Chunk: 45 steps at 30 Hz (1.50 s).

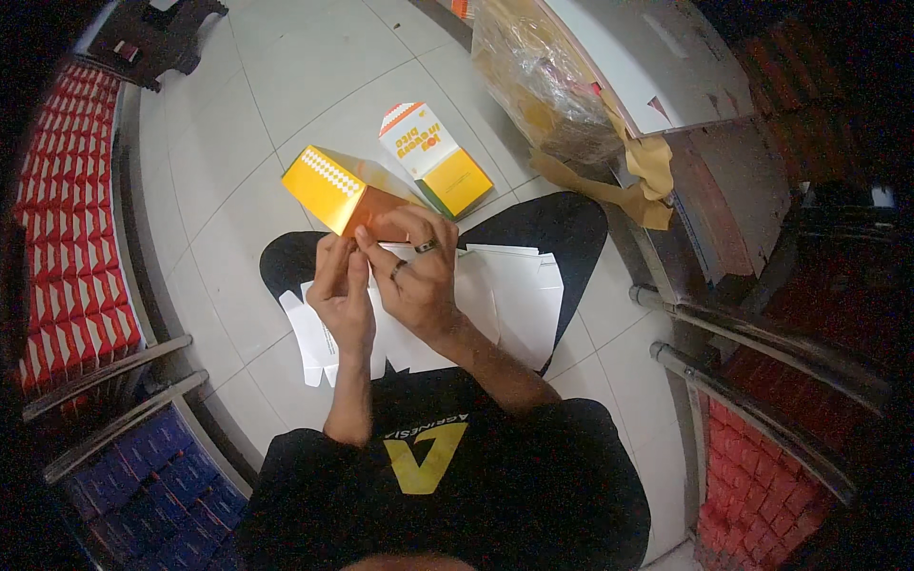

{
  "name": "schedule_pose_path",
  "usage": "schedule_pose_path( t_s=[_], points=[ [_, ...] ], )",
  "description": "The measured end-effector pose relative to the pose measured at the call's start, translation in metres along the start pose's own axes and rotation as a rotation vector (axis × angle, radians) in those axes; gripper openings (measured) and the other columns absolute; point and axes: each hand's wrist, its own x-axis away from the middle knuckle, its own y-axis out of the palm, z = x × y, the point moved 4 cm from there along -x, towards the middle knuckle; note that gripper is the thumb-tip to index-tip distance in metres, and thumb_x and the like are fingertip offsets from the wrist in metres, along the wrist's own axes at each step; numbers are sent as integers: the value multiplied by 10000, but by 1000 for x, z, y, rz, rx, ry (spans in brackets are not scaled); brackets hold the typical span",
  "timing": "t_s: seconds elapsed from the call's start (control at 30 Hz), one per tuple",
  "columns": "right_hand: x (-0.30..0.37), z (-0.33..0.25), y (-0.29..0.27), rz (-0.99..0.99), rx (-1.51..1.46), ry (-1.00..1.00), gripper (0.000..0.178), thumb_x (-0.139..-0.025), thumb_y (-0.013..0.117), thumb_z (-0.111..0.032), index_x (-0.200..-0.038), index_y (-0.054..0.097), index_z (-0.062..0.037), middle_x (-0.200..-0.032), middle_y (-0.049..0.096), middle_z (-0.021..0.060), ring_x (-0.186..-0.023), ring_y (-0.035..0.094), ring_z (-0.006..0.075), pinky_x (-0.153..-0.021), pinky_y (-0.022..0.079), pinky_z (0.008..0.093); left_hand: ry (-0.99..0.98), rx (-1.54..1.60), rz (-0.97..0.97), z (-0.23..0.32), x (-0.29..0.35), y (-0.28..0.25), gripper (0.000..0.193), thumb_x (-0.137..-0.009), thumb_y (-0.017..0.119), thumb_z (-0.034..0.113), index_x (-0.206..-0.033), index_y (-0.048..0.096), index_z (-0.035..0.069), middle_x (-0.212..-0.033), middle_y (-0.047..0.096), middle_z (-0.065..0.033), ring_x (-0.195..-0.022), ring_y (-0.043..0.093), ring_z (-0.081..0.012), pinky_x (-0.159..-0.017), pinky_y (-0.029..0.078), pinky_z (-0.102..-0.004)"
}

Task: The person folds and assembles cardboard food boxes by hand while sitting on the floor.

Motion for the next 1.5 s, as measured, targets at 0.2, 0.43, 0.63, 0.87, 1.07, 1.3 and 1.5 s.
schedule_pose_path(
  t_s=[0.2,0.43,0.63,0.87,1.07,1.3,1.5],
  points=[
    [4,25,9,-282,-461,122,299,-728,569,56,-1013,625,-11,-1133,567,148,-1086,526,291,-952,376,386,-126,179,203,-17,-17,-13,198,-825,597,-6,-998,503,-29,-982,593,-119,-919,570,-133,-801,466,-244],
    [20,55,-2,-434,-67,312,773,-622,775,-128,-1299,403,-84,-1353,357,132,-1232,365,311,-989,341,399,-103,291,421,-9,-33,-49,158,-837,590,29,-960,507,-25,-925,617,-122,-848,610,-148,-762,511,-267],
    [27,52,13,-419,-108,149,620,-642,742,-81,-1217,510,-90,-1281,438,122,-1168,430,285,-964,351,410,-79,279,430,2,-32,-47,164,-833,592,21,-963,503,-26,-922,615,-129,-836,608,-145,-750,506,-260],
    [21,62,51,-174,-119,24,336,-679,673,28,-1007,630,-30,-1015,620,89,-932,594,236,-803,471,336,-44,228,358,-9,-33,-46,207,-823,602,8,-999,500,-36,-948,602,-130,-847,603,-156,-784,491,-267],
    [8,49,57,-25,-125,-62,226,-677,650,65,-890,644,-11,-885,630,94,-797,620,245,-687,497,314,-132,113,240,-21,-36,-41,234,-811,608,-17,-1019,509,-61,-983,591,-140,-929,597,-184,-854,480,-280],
    [15,36,56,-41,-151,-66,176,-686,640,41,-855,634,-7,-900,622,92,-814,612,248,-695,494,337,-161,111,183,-25,-35,-32,193,-830,593,3,-1004,547,-65,-976,599,-121,-927,586,-168,-857,457,-263],
    [10,40,48,-116,-530,315,244,-705,680,-71,-908,569,7,-925,617,118,-816,618,248,-709,505,348,-3,57,59,-30,-24,-19,286,-795,584,-47,-1079,548,-46,-1149,486,-129,-1083,485,-177,-857,455,-282]
  ],
)
